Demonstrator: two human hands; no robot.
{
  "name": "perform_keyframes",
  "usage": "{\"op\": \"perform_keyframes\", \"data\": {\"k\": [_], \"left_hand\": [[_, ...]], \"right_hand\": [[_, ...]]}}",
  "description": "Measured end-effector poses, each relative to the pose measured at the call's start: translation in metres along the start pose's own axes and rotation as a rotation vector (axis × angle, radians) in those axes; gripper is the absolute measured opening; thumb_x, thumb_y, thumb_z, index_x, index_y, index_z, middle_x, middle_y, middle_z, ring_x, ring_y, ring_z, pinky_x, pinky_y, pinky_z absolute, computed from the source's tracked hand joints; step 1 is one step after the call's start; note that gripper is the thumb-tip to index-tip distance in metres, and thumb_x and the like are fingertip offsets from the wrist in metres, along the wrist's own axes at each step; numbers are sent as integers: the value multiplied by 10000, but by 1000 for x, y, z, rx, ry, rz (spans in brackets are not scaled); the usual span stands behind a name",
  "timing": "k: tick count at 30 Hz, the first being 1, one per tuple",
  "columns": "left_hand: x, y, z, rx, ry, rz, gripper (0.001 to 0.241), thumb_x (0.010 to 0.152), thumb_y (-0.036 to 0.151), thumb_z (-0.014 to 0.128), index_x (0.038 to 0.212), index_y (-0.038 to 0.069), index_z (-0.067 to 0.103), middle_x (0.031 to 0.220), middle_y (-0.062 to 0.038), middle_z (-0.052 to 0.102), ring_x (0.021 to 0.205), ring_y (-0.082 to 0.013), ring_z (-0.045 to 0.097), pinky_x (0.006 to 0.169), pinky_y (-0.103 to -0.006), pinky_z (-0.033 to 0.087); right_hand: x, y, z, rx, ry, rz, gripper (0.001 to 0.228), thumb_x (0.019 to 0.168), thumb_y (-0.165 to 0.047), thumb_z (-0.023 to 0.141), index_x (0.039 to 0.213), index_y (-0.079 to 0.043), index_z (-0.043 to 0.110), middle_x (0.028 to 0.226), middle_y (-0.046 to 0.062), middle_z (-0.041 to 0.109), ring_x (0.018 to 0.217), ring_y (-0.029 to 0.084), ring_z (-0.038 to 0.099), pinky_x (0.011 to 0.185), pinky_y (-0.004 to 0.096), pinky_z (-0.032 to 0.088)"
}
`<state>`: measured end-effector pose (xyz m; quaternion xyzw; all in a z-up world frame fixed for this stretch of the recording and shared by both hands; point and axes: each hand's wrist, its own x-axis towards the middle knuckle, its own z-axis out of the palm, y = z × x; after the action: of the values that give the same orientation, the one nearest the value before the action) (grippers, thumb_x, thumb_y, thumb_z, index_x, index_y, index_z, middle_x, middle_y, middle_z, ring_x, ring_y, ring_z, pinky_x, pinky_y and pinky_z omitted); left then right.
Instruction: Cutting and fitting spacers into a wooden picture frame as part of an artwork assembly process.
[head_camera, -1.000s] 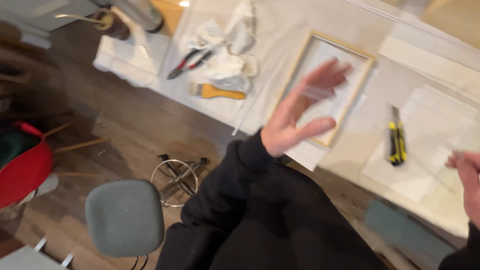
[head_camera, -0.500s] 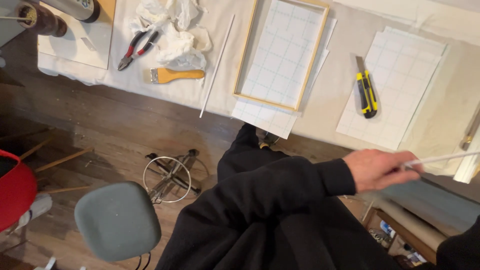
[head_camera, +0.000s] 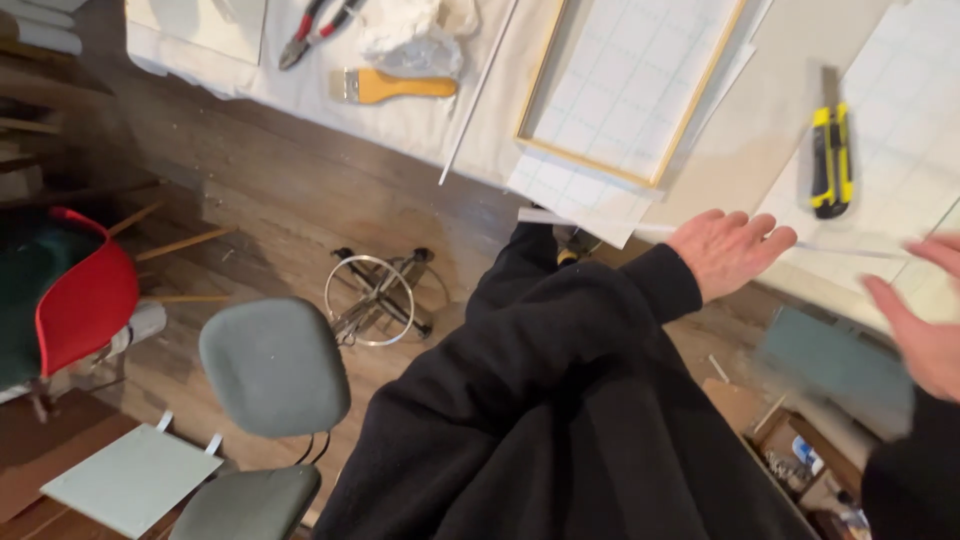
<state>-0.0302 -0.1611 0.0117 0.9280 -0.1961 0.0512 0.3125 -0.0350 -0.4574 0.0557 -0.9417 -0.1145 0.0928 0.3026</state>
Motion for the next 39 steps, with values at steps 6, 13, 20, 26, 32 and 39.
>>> {"op": "perform_keyframes", "data": {"k": [6,13,20,26,32,39], "left_hand": [[-19,-24,16,96,9,35,165,912,199,607,1057,139,555,841,-3,557,711,-178,639,600,-364,469],[-25,-55,39,102,54,41,181,913,187,600,1082,132,568,819,-14,549,660,-193,608,598,-366,448],[-27,-75,55,109,47,96,116,906,202,602,1004,140,593,765,-7,549,612,-186,591,556,-364,426],[-37,-92,13,107,-42,102,141,896,199,599,1027,149,599,807,4,563,703,-180,608,617,-362,455],[-55,-125,-43,86,-46,117,405,889,151,598,1285,68,573,1164,-48,610,1074,-212,595,931,-389,474],[-59,-143,-83,64,4,52,455,895,81,629,1344,43,567,1237,-60,583,1189,-234,573,1138,-474,427]], "right_hand": [[71,-141,34,-162,-105,-412,463,816,-102,824,1257,-48,692,1265,138,713,1223,296,640,1088,474,485],[66,-95,80,-48,-182,-240,154,1034,-89,812,1165,-72,733,1095,76,739,1076,229,696,973,330,478],[73,-106,83,27,-207,-174,153,1104,-53,755,1250,-19,724,1139,129,732,1057,241,704,911,309,553],[81,-125,83,9,-263,-166,165,1047,-60,748,1211,-45,743,1071,120,741,986,251,701,863,319,549],[77,-114,86,31,-224,-102,144,1065,-76,754,1207,-57,749,1071,125,737,1000,245,703,873,310,548],[82,-104,90,9,-213,-100,88,1123,-75,756,1209,-54,754,1083,118,740,1024,234,708,895,304,552]]}}
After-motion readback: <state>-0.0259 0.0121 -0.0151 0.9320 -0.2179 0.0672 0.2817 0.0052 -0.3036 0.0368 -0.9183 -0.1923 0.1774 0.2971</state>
